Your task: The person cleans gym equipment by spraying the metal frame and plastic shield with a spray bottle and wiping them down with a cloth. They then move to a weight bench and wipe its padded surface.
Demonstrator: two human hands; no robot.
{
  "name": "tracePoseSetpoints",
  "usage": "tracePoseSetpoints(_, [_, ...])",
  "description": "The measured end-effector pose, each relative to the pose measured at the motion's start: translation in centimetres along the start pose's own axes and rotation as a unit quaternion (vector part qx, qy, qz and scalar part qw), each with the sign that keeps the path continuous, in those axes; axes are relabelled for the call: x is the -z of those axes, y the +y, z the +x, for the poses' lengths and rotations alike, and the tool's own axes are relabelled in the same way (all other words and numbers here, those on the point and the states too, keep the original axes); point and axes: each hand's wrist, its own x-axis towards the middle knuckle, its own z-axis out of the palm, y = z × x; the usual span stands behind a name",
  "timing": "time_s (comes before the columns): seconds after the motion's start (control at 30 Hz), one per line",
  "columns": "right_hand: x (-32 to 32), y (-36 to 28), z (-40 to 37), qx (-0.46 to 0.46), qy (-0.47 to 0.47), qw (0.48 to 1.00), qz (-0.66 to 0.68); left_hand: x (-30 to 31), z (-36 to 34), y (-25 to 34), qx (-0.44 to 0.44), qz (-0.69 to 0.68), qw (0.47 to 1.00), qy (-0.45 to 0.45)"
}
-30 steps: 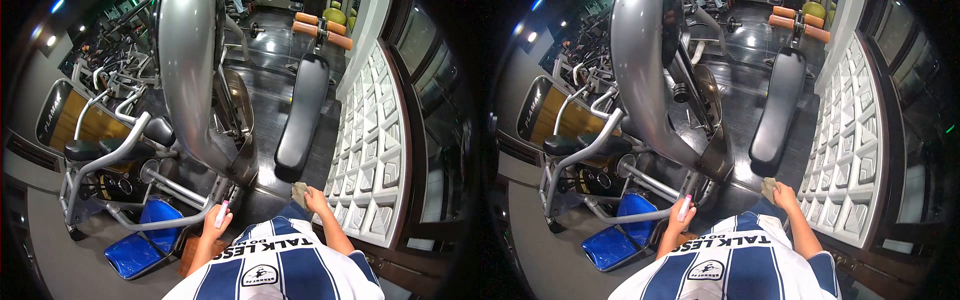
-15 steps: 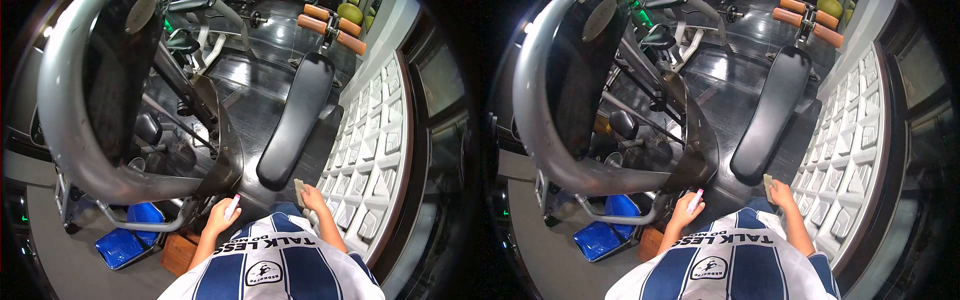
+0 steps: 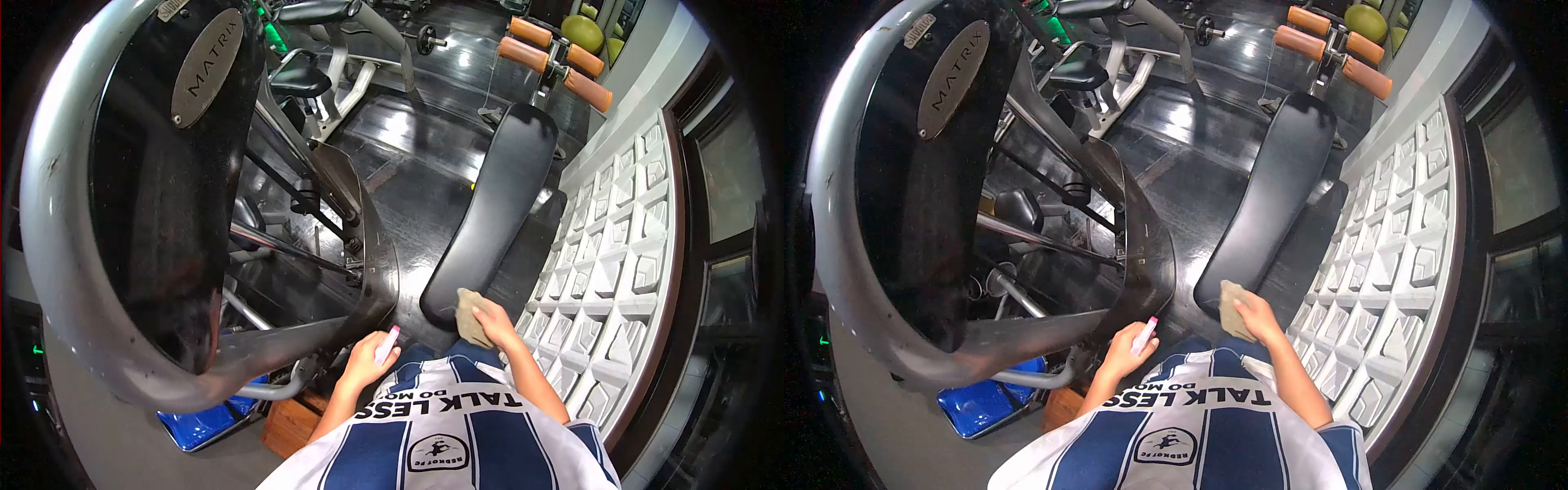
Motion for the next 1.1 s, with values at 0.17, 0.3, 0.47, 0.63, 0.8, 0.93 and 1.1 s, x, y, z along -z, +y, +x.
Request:
tracePoseSetpoints(0.17, [1.9, 3.2, 0.0, -0.109, 0.017, 0.965, 0.238, 1.0, 4.7, 0.8, -0.041, -0.012, 0.997, 0.072])
tracePoseSetpoints(0.3, [2.1, 3.3, 4.3, -0.134, 0.005, 0.945, 0.297, -0.5, 6.2, 0.1, 0.011, -0.052, 0.993, 0.103])
tracePoseSetpoints(0.47, [5.5, 1.0, 11.5, -0.093, -0.074, 0.974, 0.191, -3.6, 10.3, 1.3, 0.078, -0.151, 0.968, 0.184])
tracePoseSetpoints(0.63, [10.1, 0.8, 17.9, -0.129, -0.108, 0.958, 0.234, -4.9, 15.1, 3.7, 0.055, -0.014, 0.98, 0.189])
tracePoseSetpoints(0.8, [12.3, 2.6, 22.4, -0.176, -0.156, 0.938, 0.255, -4.9, 17.4, 6.2, 0.104, 0.081, 0.968, 0.213])
tracePoseSetpoints(0.93, [10.8, 3.8, 25.6, -0.176, -0.178, 0.945, 0.209, -1.8, 19.8, 5.4, 0.088, 0.24, 0.954, 0.157])
tracePoseSetpoints(1.1, [4.2, 3.5, 30.1, -0.143, -0.203, 0.932, 0.264, 3.4, 25.4, 1.4, 0.074, 0.301, 0.947, 0.083])
